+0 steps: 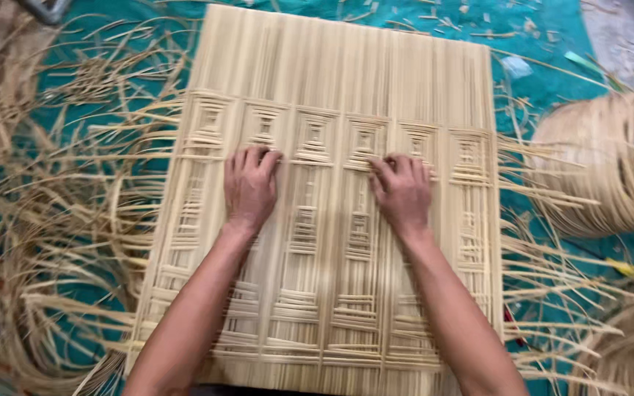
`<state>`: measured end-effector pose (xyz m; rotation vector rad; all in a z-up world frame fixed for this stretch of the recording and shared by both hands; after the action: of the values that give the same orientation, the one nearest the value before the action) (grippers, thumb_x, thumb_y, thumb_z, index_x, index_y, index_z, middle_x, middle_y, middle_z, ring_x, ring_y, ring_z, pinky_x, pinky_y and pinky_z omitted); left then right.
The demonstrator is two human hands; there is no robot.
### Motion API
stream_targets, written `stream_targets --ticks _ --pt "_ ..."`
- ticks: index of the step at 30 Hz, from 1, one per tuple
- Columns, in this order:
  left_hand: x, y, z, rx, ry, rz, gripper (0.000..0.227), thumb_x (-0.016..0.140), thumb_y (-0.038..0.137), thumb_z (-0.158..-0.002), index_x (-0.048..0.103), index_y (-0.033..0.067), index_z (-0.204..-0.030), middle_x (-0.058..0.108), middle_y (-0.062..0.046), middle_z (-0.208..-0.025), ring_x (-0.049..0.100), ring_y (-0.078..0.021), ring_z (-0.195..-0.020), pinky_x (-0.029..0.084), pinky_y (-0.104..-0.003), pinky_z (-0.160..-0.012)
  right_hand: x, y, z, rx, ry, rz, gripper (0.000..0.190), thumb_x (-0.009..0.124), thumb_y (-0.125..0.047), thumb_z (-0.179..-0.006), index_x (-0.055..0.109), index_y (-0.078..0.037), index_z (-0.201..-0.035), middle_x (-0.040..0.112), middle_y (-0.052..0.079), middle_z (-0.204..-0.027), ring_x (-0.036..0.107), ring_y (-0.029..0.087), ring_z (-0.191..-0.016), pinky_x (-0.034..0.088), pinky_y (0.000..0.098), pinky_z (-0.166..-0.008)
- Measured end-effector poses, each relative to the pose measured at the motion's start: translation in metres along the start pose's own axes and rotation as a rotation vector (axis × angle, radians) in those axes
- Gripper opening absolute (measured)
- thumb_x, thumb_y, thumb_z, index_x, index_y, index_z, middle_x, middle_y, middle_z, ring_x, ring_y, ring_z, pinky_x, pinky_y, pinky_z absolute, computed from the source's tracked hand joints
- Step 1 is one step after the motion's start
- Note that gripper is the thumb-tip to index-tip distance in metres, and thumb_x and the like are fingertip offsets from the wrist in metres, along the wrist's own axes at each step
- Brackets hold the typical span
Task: The person weaves thin bamboo strips into a rectangular mat, interlacing them over and under existing strips to form a geometric pattern. The person works by hand, pulling and pressing the strips into place.
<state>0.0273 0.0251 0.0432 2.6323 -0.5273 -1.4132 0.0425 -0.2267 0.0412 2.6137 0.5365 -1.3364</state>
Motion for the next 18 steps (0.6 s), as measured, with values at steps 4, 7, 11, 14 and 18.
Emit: stream_targets --ticks 4,7,11,14,18 --pt "-0.027 -0.032 0.011 -0.071 0.005 -0.185 0.032 0.067 0.018 -0.069 0.06 0.0207 -0.1 0.054 -0.005 -0.097 0.053 -0.024 -0.094 0.044 -0.037 -0.077 -0.002 -0.013 -0.008 -0.118 0.032 0.103 0.023 0.068 -0.03 -0.073 0.064 -0.03 -0.095 0.055 -0.002 -0.086 0.054 0.018 -0.084 0.042 0.03 -0.07" --pt "-0.026 -0.044 0.007 -0.117 0.012 -0.135 0.028 0.068 0.018 -0.071 0.058 0.0161 -0.097 0.053 -0.007 -0.095 0.053 -0.0265 -0.09 0.047 -0.038 -0.071 0.012 -0.016 -0.009 -0.159 0.048 0.108 0.015 0.065 -0.027 -0.076 0.063 -0.029 -0.091 0.054 -0.003 -0.082 0.054 0.016 -0.079 0.043 0.0281 -0.065" --pt "0.0 -0.06 -0.001 -0.162 -0.033 -0.085 0.02 0.07 0.019 -0.077 0.058 0.0156 -0.092 0.052 -0.006 -0.091 0.052 -0.0225 -0.089 0.049 -0.033 -0.071 0.031 -0.011 -0.007 -0.118 0.058 0.171 0.008 0.061 -0.025 -0.08 0.061 -0.029 -0.087 0.052 -0.006 -0.077 0.053 0.013 -0.074 0.043 0.0252 -0.059" --pt "-0.013 -0.056 -0.007 -0.193 -0.033 -0.08 0.021 0.072 0.021 -0.076 0.059 0.0152 -0.091 0.052 -0.005 -0.091 0.051 -0.0217 -0.091 0.049 -0.032 -0.071 0.024 -0.016 -0.01 -0.108 0.041 0.185 0.002 0.06 -0.025 -0.084 0.06 -0.026 -0.085 0.051 -0.005 -0.074 0.053 0.012 -0.071 0.043 0.0239 -0.058" --pt "-0.02 -0.055 -0.002 -0.184 -0.009 -0.159 0.018 0.07 0.02 -0.079 0.058 0.0144 -0.092 0.054 -0.006 -0.09 0.05 -0.0231 -0.094 0.046 -0.034 -0.076 0.011 -0.02 -0.012 -0.147 0.088 0.194 0.009 0.062 -0.021 -0.078 0.06 -0.026 -0.085 0.051 -0.004 -0.076 0.053 0.014 -0.073 0.043 0.0255 -0.059"
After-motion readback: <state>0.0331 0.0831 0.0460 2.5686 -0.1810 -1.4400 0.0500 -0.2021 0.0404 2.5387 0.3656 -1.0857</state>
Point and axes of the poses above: each hand's wrist, its own z-axis away from the middle knuckle, its own x-axis out of the palm, y = z × x, the point moved 5 cm from there along -z, towards the middle knuckle
